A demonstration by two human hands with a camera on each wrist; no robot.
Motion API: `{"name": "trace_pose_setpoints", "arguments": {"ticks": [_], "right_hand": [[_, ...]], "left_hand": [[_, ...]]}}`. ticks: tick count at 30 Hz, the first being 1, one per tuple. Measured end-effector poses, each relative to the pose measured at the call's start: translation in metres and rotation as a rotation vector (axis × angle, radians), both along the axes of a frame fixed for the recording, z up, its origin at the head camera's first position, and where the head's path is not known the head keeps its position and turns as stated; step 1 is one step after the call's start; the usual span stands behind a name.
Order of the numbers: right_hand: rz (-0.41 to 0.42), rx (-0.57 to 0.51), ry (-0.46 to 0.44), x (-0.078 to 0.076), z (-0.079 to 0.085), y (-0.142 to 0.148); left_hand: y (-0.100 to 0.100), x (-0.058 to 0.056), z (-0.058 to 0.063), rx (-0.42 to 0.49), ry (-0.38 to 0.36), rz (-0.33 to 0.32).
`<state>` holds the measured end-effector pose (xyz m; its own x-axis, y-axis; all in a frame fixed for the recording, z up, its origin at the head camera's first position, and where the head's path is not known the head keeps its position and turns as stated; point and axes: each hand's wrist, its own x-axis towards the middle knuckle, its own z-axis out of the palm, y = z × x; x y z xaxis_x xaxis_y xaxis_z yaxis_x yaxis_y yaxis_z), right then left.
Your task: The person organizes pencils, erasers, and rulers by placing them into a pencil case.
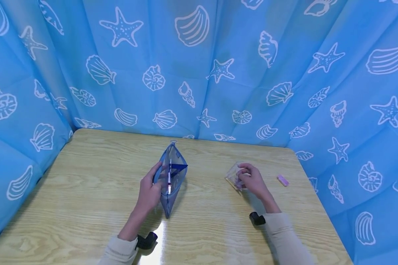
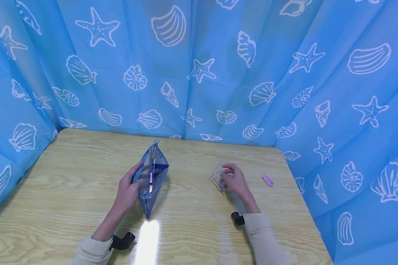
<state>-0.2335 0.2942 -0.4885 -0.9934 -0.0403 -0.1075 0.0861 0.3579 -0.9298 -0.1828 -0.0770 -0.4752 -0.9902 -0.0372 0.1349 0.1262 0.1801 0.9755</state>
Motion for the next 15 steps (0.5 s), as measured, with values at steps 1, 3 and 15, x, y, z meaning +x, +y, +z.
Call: {"name": "trace_pose_setpoints", "arguments": {"ticks": [1, 3, 15], "right_hand": [[0.004, -0.009, -0.004, 0.001, 0.001, -0.003], [0.009, -0.021, -0.007, 0.003, 0.002, -0.009], [0.051, -0.092, 0.001, 0.014, 0.008, -0.046]], "left_hand": [[0.000, 0.000, 0.000, 0.005, -0.001, -0.003], [-0.001, 0.001, 0.000, 0.008, -0.002, -0.004], [-0.001, 0.001, -0.001, -0.008, 0.007, 0.006]]}}
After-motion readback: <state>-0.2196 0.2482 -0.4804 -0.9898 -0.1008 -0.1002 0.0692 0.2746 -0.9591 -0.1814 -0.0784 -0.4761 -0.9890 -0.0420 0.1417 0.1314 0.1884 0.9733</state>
